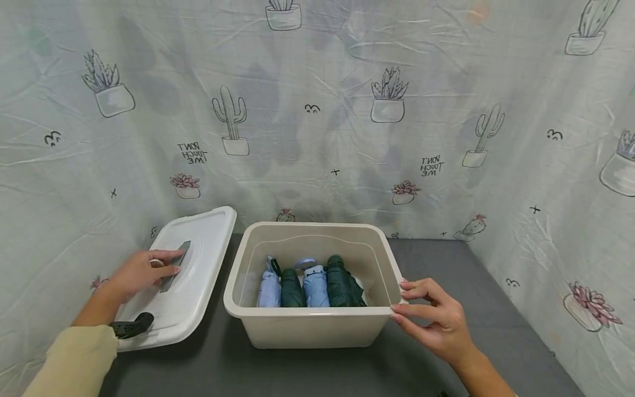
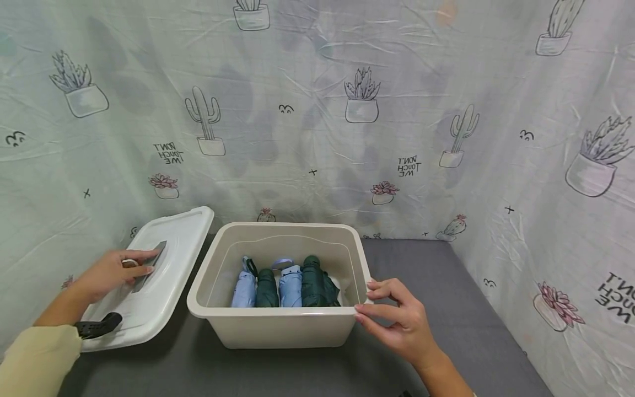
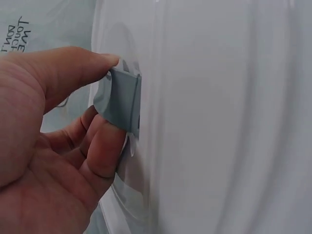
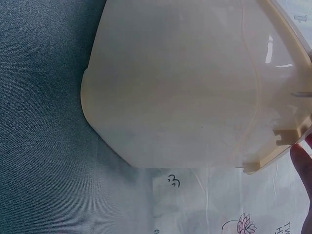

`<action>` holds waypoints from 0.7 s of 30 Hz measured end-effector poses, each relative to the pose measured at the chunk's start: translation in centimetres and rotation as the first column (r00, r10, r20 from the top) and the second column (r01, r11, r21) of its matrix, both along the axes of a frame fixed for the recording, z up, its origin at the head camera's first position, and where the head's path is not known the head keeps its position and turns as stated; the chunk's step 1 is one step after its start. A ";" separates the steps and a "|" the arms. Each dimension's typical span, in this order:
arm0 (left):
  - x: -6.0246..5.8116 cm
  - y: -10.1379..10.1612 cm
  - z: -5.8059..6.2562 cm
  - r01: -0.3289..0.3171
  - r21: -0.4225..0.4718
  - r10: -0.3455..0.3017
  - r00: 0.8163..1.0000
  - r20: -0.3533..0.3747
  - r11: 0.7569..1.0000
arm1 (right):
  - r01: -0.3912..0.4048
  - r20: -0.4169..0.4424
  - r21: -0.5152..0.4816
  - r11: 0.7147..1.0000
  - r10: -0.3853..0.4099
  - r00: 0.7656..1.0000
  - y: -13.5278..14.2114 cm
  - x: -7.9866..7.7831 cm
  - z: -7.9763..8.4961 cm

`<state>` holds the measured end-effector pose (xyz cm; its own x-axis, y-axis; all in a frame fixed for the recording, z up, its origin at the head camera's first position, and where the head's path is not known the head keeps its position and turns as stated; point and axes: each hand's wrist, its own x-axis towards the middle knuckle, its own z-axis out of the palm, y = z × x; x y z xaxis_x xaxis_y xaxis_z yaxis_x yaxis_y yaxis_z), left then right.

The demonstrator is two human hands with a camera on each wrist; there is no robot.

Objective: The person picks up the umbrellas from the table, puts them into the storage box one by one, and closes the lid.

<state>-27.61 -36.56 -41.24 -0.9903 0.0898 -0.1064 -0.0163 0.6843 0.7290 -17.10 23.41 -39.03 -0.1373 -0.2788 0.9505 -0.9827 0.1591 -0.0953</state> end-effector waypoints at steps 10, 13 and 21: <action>0.2 0.8 2.2 0.057 -0.002 -0.057 0.995 -0.086 0.998 | 0.015 0.004 0.011 1.000 -0.015 1.000 0.1 0.0 0.1; 0.3 0.9 2.9 0.084 0.013 -0.082 0.990 -0.118 0.996 | 0.018 0.009 0.014 1.000 -0.018 1.000 0.2 0.0 0.1; 0.7 1.3 4.7 0.133 -0.033 -0.136 0.976 -0.171 0.991 | 0.023 0.016 0.023 0.999 -0.023 1.000 0.3 0.1 -0.1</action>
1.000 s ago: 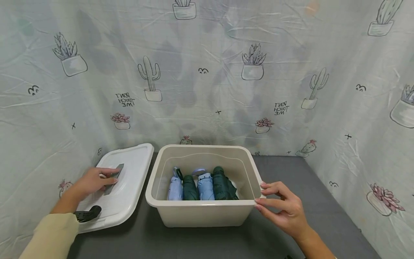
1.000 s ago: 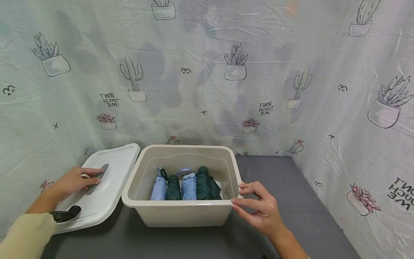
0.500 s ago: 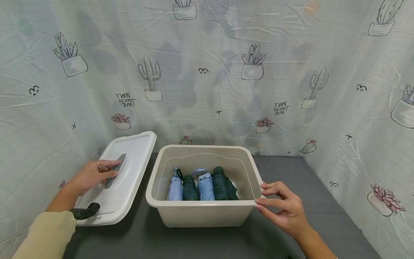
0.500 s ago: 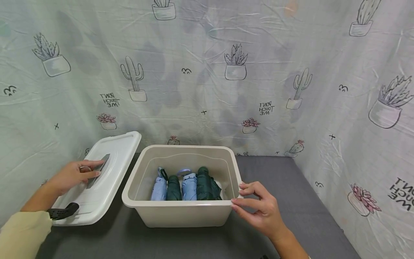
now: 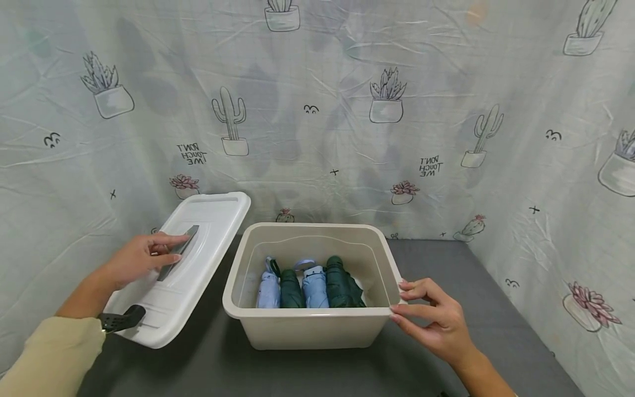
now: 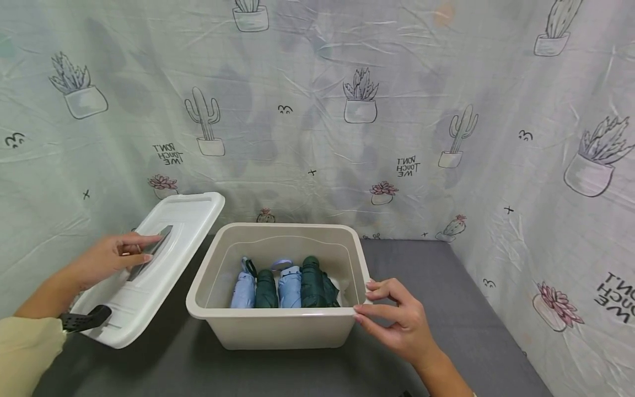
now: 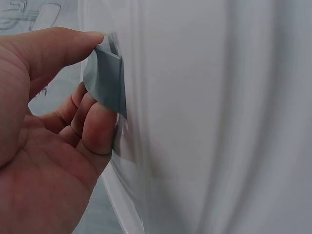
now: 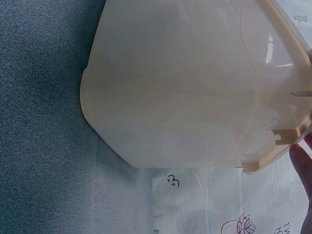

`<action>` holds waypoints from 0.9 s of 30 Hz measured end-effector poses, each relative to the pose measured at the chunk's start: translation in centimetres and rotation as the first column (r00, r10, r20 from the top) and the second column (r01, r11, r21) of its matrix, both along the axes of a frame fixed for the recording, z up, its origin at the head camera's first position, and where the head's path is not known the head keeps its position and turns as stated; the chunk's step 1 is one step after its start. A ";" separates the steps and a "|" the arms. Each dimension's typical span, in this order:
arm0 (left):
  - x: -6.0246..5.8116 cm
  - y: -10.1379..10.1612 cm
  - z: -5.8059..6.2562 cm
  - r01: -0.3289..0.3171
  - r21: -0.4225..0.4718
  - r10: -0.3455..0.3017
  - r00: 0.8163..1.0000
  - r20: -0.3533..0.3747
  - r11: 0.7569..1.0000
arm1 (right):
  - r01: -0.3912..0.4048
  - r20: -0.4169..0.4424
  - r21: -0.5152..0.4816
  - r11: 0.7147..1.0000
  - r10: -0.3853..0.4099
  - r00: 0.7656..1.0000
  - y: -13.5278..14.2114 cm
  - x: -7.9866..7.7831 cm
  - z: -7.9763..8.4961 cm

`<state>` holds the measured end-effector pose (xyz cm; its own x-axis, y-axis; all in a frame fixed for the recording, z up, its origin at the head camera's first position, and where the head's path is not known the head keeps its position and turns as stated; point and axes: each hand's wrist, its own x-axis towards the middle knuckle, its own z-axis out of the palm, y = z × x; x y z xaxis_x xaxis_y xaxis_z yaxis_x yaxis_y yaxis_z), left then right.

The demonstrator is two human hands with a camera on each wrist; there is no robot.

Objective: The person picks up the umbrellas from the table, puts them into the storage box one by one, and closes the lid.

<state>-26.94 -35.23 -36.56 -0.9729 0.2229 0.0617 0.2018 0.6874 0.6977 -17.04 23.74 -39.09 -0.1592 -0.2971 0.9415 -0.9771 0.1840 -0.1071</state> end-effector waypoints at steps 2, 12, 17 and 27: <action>0.1 0.2 0.5 0.016 -0.004 -0.016 1.000 -0.016 1.000 | 0.002 0.004 0.000 1.000 -0.002 1.000 0.0 0.0 0.0; 0.4 2.5 3.4 0.116 -0.018 -0.117 0.986 -0.121 0.993 | 0.005 0.007 0.006 1.000 -0.005 1.000 0.1 0.0 -0.1; 0.3 4.2 4.7 0.203 -0.026 -0.205 0.963 -0.175 0.979 | 0.008 0.012 0.004 1.000 -0.008 1.000 0.2 0.0 -0.2; 0.0 8.7 6.9 0.337 -0.059 -0.342 0.931 -0.129 0.940 | 0.006 0.026 -0.002 1.000 -0.006 1.000 0.3 0.0 -0.3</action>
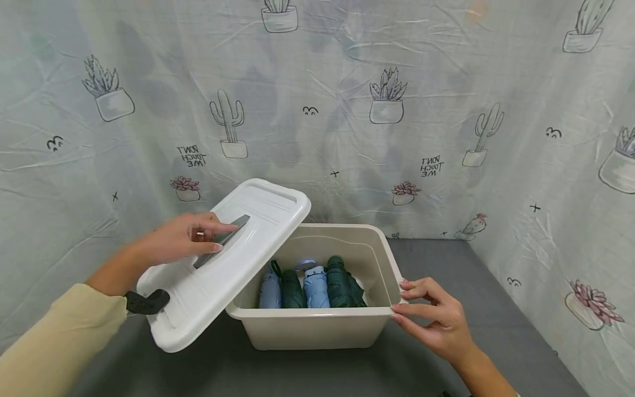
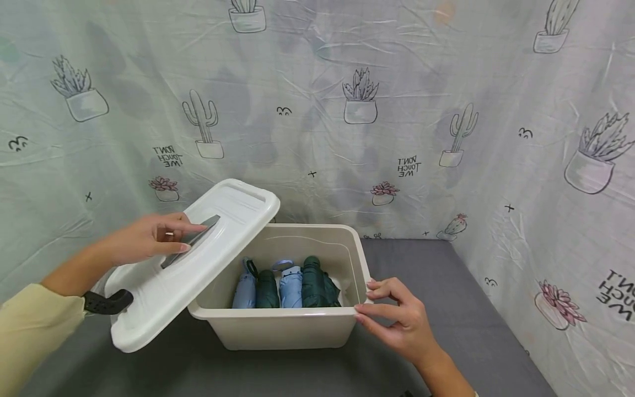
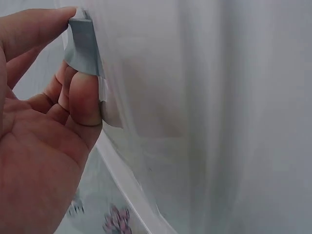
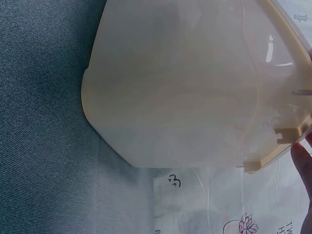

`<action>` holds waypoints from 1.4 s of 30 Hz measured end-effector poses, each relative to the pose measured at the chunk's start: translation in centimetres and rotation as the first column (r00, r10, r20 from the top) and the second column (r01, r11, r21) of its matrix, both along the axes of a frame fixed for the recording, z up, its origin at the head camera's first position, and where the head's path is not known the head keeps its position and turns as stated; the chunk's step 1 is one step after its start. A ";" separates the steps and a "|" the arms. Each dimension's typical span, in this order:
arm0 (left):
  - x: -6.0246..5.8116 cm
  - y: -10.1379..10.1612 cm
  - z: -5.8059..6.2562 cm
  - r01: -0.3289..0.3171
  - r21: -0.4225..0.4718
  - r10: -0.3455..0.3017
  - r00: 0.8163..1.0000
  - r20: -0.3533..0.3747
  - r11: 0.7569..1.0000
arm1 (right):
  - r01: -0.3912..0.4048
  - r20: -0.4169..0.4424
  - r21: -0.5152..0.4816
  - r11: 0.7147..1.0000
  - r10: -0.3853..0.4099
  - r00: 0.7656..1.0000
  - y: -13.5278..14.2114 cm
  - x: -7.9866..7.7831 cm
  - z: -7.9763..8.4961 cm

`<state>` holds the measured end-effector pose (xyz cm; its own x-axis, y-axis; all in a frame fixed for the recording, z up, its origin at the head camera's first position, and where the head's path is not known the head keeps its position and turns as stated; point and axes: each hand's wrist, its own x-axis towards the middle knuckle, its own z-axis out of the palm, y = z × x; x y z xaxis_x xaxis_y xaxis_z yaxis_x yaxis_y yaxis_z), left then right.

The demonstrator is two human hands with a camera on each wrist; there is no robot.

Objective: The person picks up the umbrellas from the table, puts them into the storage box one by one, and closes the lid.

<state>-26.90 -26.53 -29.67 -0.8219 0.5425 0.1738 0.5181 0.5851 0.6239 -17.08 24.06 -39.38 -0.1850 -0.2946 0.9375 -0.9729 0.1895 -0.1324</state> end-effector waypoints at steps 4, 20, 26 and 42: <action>-0.3 1.9 0.5 0.046 -0.035 -0.046 0.999 0.014 0.998 | 0.001 -0.003 -0.004 1.000 -0.001 1.000 0.0 0.0 -0.1; -1.3 7.8 2.9 0.205 -0.134 -0.203 0.979 0.030 0.970 | -0.037 -0.010 -0.037 0.999 0.037 0.999 -0.1 -0.1 -0.4; -1.8 9.7 3.3 0.273 -0.184 -0.268 0.962 0.051 0.944 | -0.065 0.007 -0.056 0.996 0.066 0.998 -0.1 -0.2 -0.6; -2.3 14.6 3.7 0.397 -0.302 -0.380 0.918 0.113 0.867 | -0.129 0.070 -0.104 0.986 0.137 0.988 0.3 -0.3 -1.1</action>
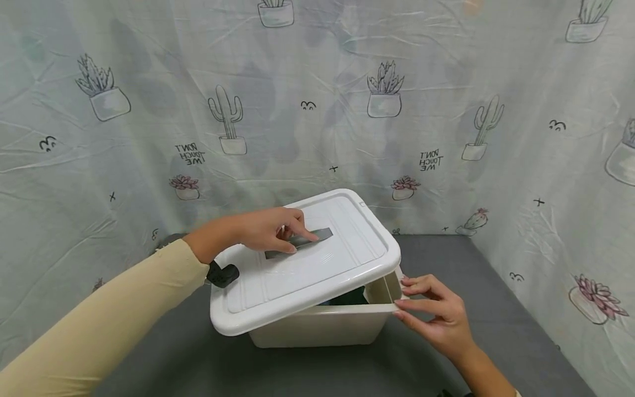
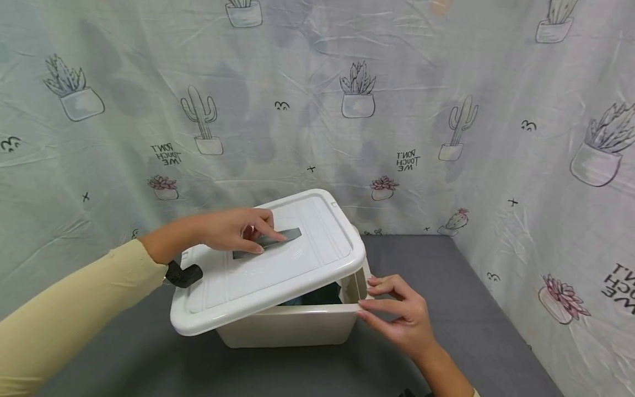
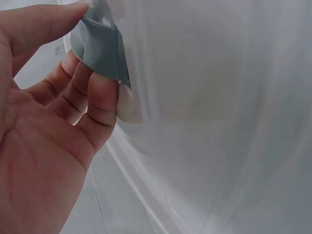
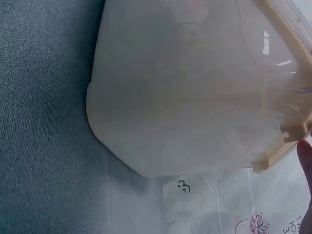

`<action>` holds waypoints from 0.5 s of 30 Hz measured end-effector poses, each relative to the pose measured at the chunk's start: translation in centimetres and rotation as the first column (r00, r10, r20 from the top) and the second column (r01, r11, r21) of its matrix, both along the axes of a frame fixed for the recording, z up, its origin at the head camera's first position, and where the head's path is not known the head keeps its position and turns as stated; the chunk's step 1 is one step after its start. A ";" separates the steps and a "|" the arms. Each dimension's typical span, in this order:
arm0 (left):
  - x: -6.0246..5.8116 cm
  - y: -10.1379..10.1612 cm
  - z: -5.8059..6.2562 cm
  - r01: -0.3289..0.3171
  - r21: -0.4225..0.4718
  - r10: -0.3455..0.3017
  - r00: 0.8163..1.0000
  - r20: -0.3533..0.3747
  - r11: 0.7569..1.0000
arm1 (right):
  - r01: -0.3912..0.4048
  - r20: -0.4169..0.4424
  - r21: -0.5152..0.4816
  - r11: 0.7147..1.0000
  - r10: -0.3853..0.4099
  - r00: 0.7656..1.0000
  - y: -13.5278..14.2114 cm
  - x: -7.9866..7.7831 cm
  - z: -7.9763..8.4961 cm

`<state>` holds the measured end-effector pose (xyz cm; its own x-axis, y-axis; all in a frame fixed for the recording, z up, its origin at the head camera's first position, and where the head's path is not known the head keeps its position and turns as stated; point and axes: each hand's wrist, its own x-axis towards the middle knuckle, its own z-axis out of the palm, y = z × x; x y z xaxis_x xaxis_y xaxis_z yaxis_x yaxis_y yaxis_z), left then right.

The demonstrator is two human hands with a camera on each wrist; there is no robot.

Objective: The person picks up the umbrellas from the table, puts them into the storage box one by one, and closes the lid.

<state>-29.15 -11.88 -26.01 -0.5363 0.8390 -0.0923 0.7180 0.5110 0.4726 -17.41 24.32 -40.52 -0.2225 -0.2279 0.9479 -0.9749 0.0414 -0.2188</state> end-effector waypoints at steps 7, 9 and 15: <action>-0.4 1.9 0.4 0.082 -0.035 -0.082 0.997 0.015 0.996 | -0.086 0.040 -0.053 0.995 0.088 0.995 0.1 0.1 -0.3; -0.3 2.3 0.5 0.094 -0.051 -0.094 0.996 0.008 0.994 | -0.108 0.050 -0.070 0.992 0.111 0.993 0.1 0.1 -0.4; -0.1 3.0 0.8 0.113 -0.097 -0.115 0.993 -0.016 0.989 | -0.160 0.049 -0.119 0.980 0.167 0.985 0.2 -0.3 -0.7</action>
